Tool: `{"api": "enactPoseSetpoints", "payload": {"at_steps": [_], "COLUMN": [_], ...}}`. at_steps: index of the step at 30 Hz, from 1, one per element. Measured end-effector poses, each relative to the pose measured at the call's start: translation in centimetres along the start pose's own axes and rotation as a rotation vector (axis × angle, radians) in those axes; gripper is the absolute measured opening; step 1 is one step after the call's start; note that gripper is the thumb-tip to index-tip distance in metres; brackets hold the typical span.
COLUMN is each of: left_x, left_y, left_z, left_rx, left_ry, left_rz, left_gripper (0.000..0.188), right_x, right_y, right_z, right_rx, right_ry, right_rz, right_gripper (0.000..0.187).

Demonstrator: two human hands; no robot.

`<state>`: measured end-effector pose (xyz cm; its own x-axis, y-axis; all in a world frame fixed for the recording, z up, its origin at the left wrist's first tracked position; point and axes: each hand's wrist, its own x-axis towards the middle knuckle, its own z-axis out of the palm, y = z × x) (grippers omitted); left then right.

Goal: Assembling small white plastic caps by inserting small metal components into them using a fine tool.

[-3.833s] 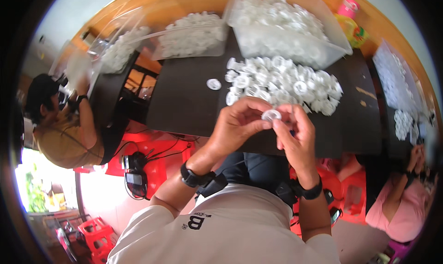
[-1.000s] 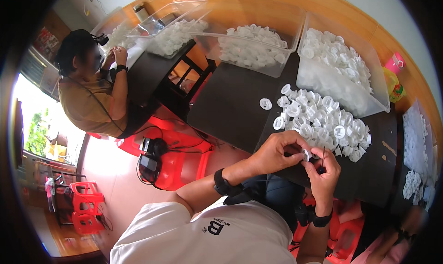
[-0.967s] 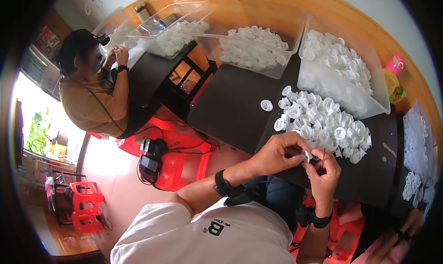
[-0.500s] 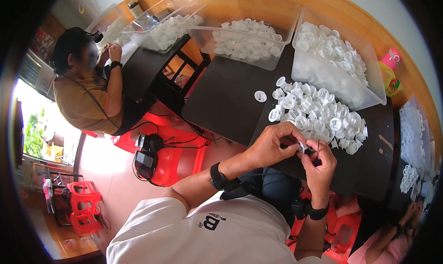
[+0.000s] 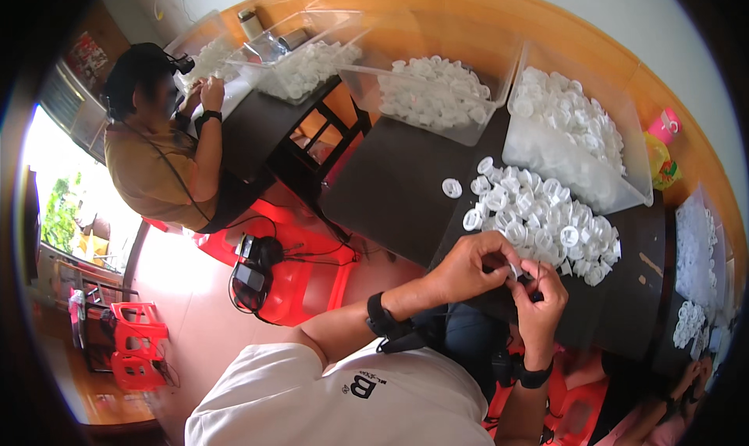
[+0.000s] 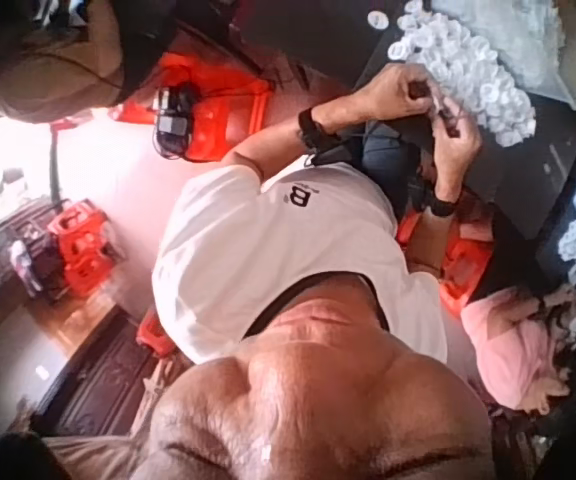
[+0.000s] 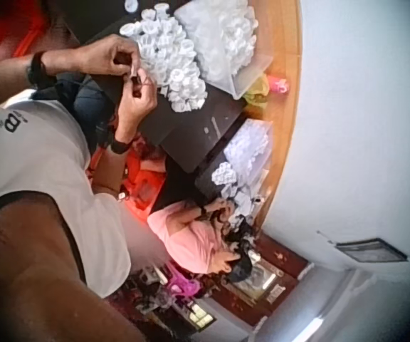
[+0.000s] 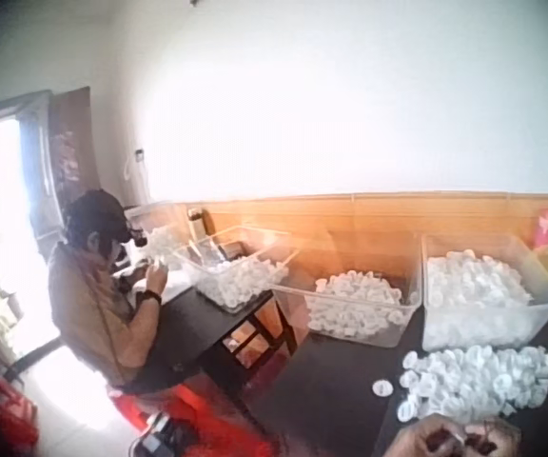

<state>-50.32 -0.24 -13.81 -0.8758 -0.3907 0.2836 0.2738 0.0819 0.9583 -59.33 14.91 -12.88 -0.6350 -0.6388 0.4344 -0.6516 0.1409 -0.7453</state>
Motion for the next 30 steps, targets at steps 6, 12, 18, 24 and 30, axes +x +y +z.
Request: {"api": "enactPoseSetpoints", "payload": {"at_steps": [6,12,18,24,30], "left_x": [0.02,-0.09,0.21,0.18,-0.27], "left_y": [-0.22,0.07,0.11,0.07,0.21], "left_z": [-0.21,-0.22,-0.45,-0.22,0.07], "left_rx": [0.012,-0.001,0.055,0.057,0.053], "left_ry": [-0.021,-0.028,-0.019,0.033,0.055], "left_rz": [0.029,0.002,0.054,0.08,0.039], "left_gripper": [0.015,0.016,0.017,0.015,0.016], "right_x": [-0.02,-0.11,0.14,0.23,0.05], "right_y": [-0.23,-0.1,0.15,-0.07,-0.28], "right_z": [0.06,0.09,0.28,0.43,0.33], "right_rx": [0.008,-0.005,-0.021,-0.041,-0.085], "right_ry": [-0.007,-0.004,0.0,0.006,0.011], "right_rz": [0.038,0.032,0.01,-0.02,-0.072], "right_gripper": [0.036,0.036,0.036,0.036,0.037]}}
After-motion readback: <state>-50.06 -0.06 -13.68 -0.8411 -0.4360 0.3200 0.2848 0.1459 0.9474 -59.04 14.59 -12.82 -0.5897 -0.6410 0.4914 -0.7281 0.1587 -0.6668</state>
